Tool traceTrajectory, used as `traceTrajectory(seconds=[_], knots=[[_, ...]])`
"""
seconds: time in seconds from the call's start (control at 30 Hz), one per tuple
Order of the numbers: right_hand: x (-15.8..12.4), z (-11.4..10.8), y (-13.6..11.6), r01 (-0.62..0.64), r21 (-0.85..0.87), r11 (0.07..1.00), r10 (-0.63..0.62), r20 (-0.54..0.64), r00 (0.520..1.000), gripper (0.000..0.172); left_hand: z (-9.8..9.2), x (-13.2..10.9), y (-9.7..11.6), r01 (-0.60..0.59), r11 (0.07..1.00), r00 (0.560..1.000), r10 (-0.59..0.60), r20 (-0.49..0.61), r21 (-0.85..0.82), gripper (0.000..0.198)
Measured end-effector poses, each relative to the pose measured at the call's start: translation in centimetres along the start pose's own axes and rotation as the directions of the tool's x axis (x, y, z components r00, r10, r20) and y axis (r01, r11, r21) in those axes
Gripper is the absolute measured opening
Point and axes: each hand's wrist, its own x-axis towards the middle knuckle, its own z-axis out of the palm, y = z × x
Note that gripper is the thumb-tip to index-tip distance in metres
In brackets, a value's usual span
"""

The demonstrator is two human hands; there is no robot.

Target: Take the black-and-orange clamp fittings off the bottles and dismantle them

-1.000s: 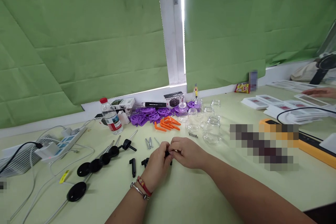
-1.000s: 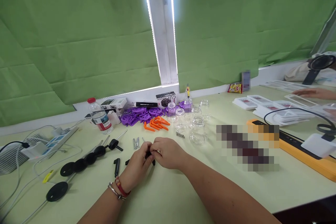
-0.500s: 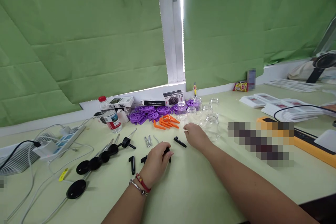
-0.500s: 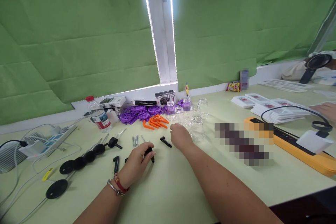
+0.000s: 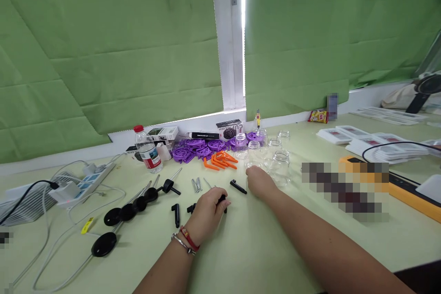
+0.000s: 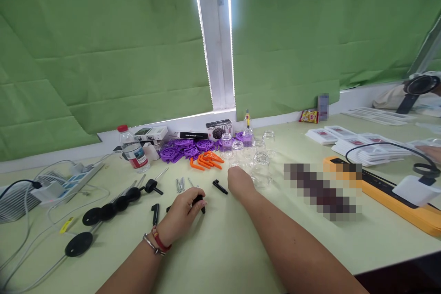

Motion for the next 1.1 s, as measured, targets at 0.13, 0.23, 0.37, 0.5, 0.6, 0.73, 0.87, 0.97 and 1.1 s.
traceTrajectory(seconds=[0.13, 0.23, 0.37, 0.5, 0.6, 0.73, 0.87, 0.97, 1.1], knots=[[-0.5, -0.2, 0.0, 0.024, 0.018, 1.0, -0.024, 0.023, 0.999, 0.017, -0.1, 0.0, 0.1, -0.013, 1.0, 1.0, 0.013, 0.002, 0.0, 0.014], [-0.8, -0.5, 0.0, 0.043, 0.048, 0.998, -0.044, 0.02, 0.999, 0.017, -0.1, -0.1, 0.2, -0.012, 1.0, 1.0, 0.012, 0.008, 0.007, 0.014], [-0.5, -0.5, 0.0, 0.077, 0.115, 0.99, -0.076, -0.014, 0.997, 0.015, -0.1, 0.0, 0.1, -0.012, 1.0, 1.0, 0.012, 0.006, 0.012, 0.012], [0.1, -0.4, -0.1, 0.093, 0.175, 0.98, -0.083, -0.066, 0.994, 0.015, 0.0, 0.0, 0.1, -0.018, 1.0, 1.0, 0.018, 0.003, 0.014, 0.012], [0.3, -0.6, -0.3, 0.082, 0.191, 0.978, -0.062, -0.109, 0.992, 0.011, 0.0, 0.0, 0.1, -0.018, 1.0, 1.0, 0.018, 0.004, 0.006, 0.012], [-0.5, -1.7, -1.0, 0.146, 0.354, 0.924, -0.061, -0.242, 0.968, 0.013, 0.0, 0.0, 0.1, -0.008, 1.0, 1.0, 0.008, -0.002, -0.011, 0.011], [-2.9, -2.4, -2.6, 0.436, 0.633, 0.64, -0.224, -0.389, 0.894, 0.013, 0.0, 0.1, 0.1, 0.008, 1.0, 1.0, -0.008, -0.008, -0.026, 0.01], [-4.5, -2.2, -3.8, 0.499, 0.727, 0.471, -0.339, -0.373, 0.864, 0.006, 0.1, 0.1, 0.1, 0.01, 0.999, 1.0, -0.011, -0.008, -0.041, 0.011], [-4.8, -1.5, -4.6, 0.563, 0.69, 0.454, -0.401, -0.406, 0.821, 0.008, 0.2, 0.2, -0.1, 0.005, 0.997, 1.0, -0.005, -0.003, -0.072, 0.012]])
